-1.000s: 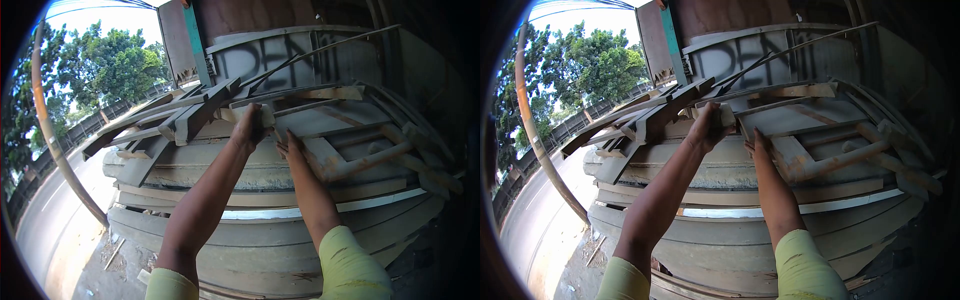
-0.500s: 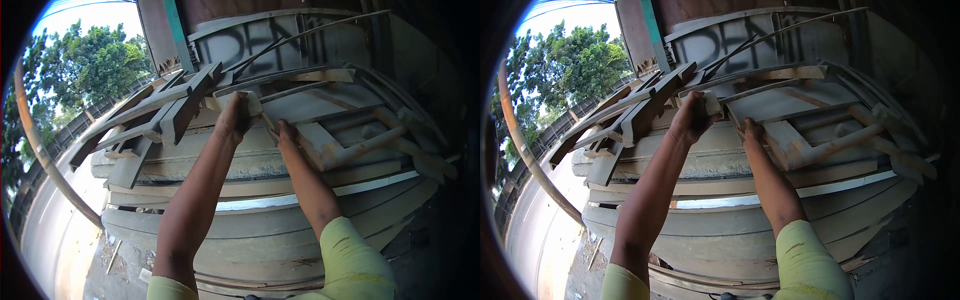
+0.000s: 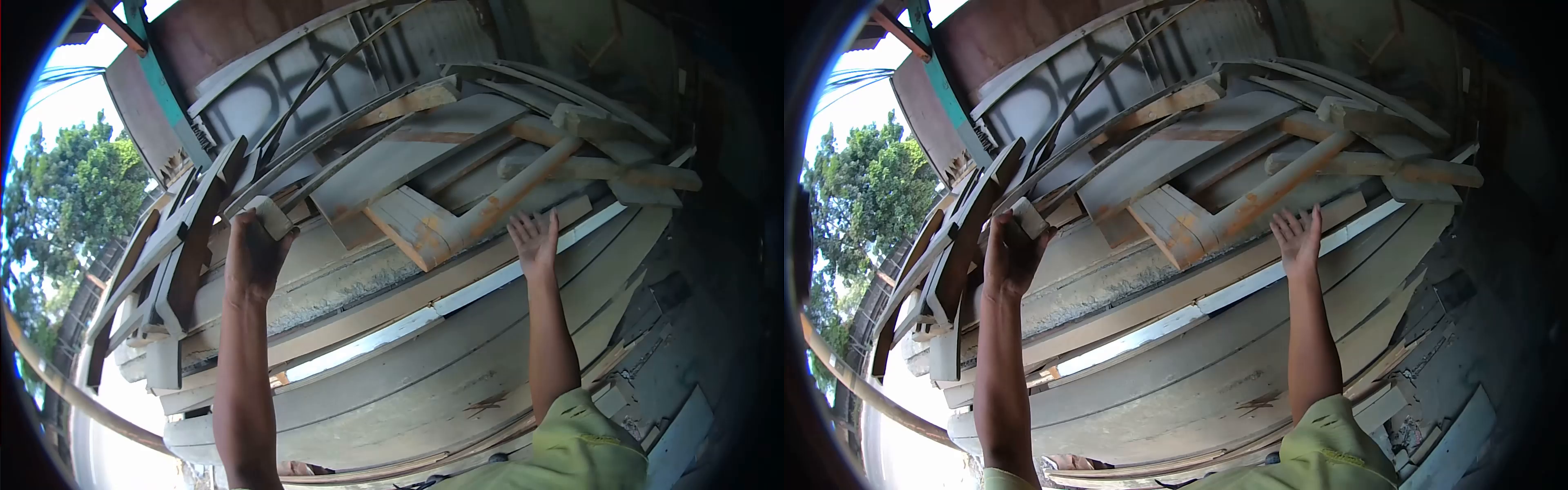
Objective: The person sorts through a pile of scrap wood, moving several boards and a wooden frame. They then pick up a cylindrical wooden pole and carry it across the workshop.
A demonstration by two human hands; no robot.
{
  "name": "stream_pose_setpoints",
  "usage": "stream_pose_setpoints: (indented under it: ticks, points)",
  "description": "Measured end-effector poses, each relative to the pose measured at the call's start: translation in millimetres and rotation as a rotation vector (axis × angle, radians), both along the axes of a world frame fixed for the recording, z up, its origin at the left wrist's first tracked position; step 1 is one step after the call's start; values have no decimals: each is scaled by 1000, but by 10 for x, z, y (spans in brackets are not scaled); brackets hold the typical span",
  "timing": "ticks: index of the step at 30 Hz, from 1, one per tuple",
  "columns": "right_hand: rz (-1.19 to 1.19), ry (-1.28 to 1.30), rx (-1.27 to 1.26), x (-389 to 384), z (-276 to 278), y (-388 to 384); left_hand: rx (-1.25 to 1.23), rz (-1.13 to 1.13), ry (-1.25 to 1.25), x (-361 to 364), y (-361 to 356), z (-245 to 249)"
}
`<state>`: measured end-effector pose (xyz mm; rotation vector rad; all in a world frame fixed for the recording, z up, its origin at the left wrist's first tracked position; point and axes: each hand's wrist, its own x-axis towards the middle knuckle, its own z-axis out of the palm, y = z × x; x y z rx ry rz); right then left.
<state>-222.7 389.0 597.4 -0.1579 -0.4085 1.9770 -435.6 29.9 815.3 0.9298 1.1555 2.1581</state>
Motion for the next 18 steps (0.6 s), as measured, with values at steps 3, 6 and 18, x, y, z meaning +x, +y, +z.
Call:
stream_pose_setpoints:
  ticks: [3, 6, 18]
  points:
    - [64, 8, 143, -158, 242, 428, -13, -8, -35, -84, 0, -66]
    - [-2, -192, 249, -439, 339, 766, 3, -36, -42, -179, -7, -168]
    - [78, -302, 198, -408, 785, 435, 15, 52, -16, -27, -11, -156]
